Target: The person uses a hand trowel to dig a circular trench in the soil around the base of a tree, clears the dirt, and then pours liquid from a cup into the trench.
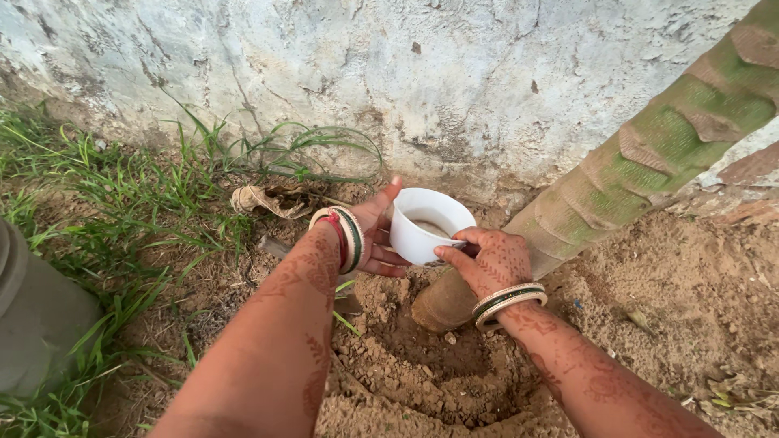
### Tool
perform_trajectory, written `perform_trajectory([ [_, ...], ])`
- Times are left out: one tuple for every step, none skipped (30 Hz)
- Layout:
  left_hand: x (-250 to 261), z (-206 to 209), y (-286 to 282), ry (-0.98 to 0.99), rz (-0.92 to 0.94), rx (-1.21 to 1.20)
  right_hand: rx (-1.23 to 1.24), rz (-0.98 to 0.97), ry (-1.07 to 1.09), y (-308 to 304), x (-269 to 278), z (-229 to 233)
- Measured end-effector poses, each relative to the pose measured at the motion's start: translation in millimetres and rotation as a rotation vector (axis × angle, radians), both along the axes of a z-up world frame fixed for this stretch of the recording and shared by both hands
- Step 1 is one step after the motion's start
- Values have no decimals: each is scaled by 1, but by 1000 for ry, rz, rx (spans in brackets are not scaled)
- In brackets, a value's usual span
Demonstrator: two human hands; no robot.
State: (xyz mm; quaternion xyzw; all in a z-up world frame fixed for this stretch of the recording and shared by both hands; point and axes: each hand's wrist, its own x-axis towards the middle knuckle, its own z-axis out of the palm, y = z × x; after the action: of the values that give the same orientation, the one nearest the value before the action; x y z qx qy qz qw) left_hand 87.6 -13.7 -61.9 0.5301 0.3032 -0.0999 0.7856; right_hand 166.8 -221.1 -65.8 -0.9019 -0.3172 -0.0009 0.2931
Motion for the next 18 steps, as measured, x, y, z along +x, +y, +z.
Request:
perform_trajectory([
  [-1, 1, 0, -13, -65, 37, -1, -2, 0, 0, 0, 0],
  [0, 1, -1, -13, -66, 37, 0, -10, 17, 0, 0, 0],
  [3, 1, -2, 9, -29, 50, 1, -17, 35, 1, 0, 1],
  [6, 0, -3, 31, 8, 64, 1, -19, 34, 1, 0, 1],
  [11, -2, -4, 30, 7, 64, -15, -16, 38, 1, 0, 2],
  [15, -4, -5, 38, 39, 61, -31, -12, 44, 2, 0, 2],
  [19, -7, -4, 46, 72, 58, -31, -12, 45, 3, 1, 3],
  [22, -11, -3, 46, 73, 59, -51, -20, 35, 4, 3, 3],
  [25, -14, -3, 2, 82, 63, -72, -27, 25, 5, 4, 2],
  [27, -17, -2, -43, 90, 66, -72, -27, 25, 6, 6, 1],
  [29, -18, 0, -43, 91, 66, -66, -33, 74, 6, 8, -1],
  [31, -18, 1, -15, 132, 83, -60, -40, 123, 6, 12, -2],
  [33, -17, 2, 13, 174, 101, -60, -40, 122, 5, 15, -4],
  [33, -16, 3, 13, 174, 100, -42, -19, 125, 3, 19, -5],
  [34, -16, 4, 49, 185, 154, -24, 3, 128, 1, 22, -6],
  [34, -16, 5, 84, 195, 209, -25, 2, 128, -1, 25, -6],
  [34, -17, 5, 84, 194, 208, -72, 1, 121, -2, 28, -6],
  [34, -18, 6, 84, 200, 235, -119, 0, 115, -4, 31, -5],
])
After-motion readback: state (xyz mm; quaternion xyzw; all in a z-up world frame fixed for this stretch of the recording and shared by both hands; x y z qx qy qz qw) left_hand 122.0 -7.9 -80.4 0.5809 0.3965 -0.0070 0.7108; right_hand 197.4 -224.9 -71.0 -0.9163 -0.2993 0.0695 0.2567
